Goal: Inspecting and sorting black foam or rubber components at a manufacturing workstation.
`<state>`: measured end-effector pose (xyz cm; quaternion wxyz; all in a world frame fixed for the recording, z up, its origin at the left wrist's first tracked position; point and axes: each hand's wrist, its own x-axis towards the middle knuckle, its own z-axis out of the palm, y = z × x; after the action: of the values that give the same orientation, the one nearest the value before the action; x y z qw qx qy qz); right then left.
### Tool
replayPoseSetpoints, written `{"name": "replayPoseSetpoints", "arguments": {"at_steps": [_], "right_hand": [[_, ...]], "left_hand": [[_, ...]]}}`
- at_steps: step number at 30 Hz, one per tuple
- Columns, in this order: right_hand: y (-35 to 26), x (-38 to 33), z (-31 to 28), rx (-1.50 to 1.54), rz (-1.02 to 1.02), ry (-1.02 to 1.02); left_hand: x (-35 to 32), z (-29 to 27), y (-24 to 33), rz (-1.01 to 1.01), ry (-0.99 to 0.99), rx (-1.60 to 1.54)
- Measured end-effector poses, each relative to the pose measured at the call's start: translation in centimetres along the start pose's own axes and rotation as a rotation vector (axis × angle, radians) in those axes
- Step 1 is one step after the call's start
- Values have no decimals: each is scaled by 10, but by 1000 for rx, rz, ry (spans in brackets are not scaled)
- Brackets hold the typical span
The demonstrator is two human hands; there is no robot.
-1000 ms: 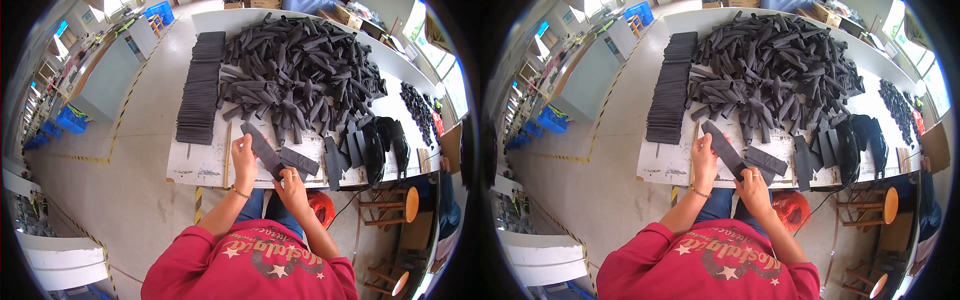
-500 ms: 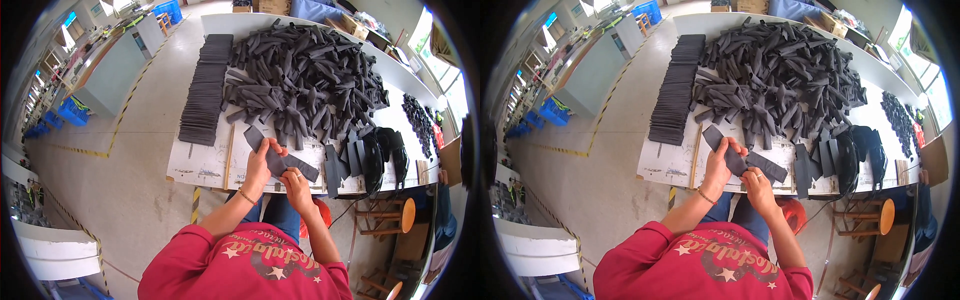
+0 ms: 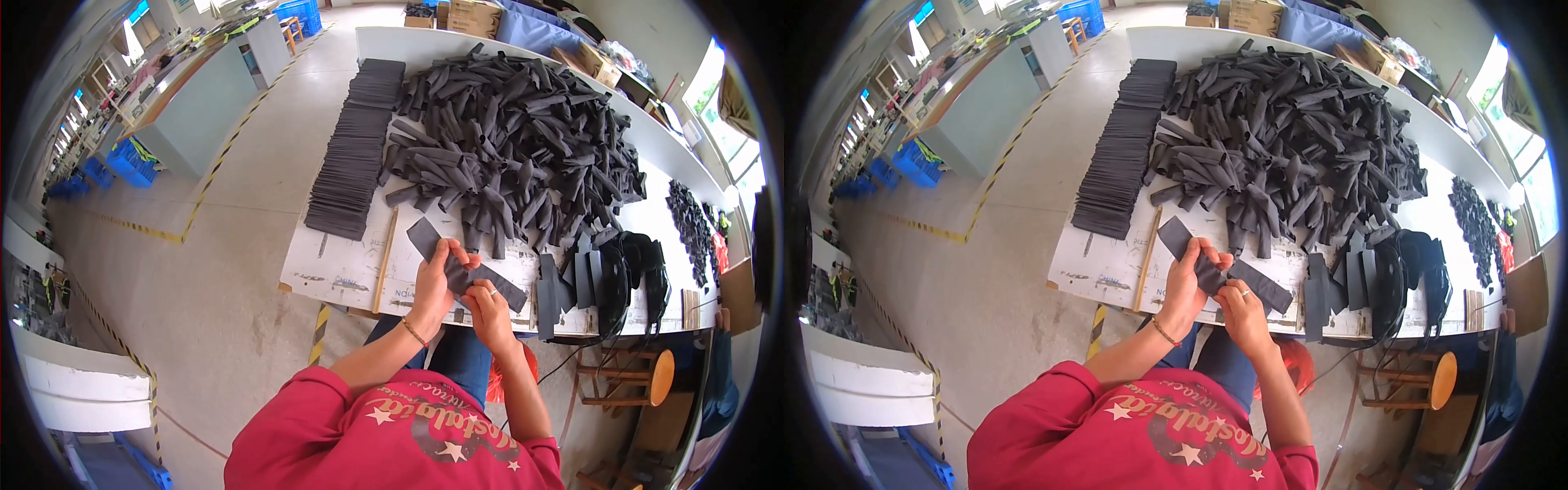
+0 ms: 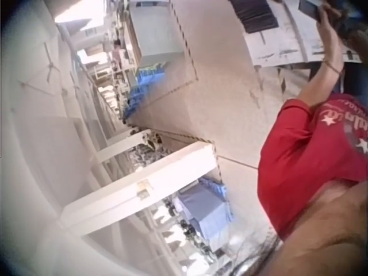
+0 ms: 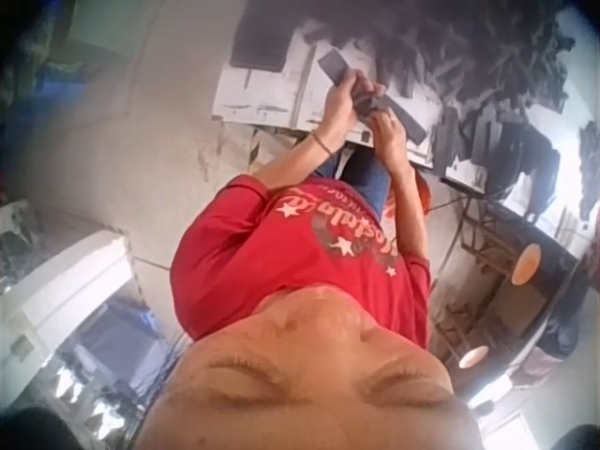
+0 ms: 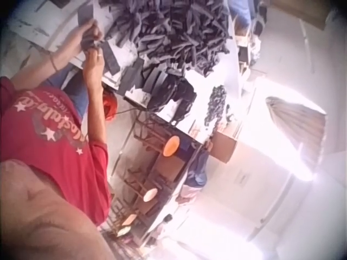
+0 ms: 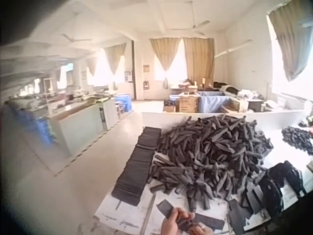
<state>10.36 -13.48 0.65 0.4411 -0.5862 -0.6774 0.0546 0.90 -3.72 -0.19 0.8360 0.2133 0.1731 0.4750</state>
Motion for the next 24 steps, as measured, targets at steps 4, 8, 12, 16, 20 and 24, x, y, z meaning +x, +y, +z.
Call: {"name": "replayPoseSetpoints", "arguments": {"at_steps": [4, 8, 12, 16, 20, 24], "right_hand": [[1, 1, 0, 17, 17, -16], [0, 3, 0, 25, 12, -26], [0, 4, 0, 24, 20, -30], [0, 6, 1, 42, 32, -28], [-1, 8, 0, 51, 42, -45], [1, 8, 0, 53, 31, -51]], "left_hand": [[-2, 1, -1, -9, 22, -11], [-4, 3, 1, -28, 35, -29], [-7, 6, 3, -18, 43, -31], [-5, 2, 2, -37, 33, -52], [-5, 1, 0, -36, 36, -79], [-6, 0, -1, -17, 24, -66]]}}
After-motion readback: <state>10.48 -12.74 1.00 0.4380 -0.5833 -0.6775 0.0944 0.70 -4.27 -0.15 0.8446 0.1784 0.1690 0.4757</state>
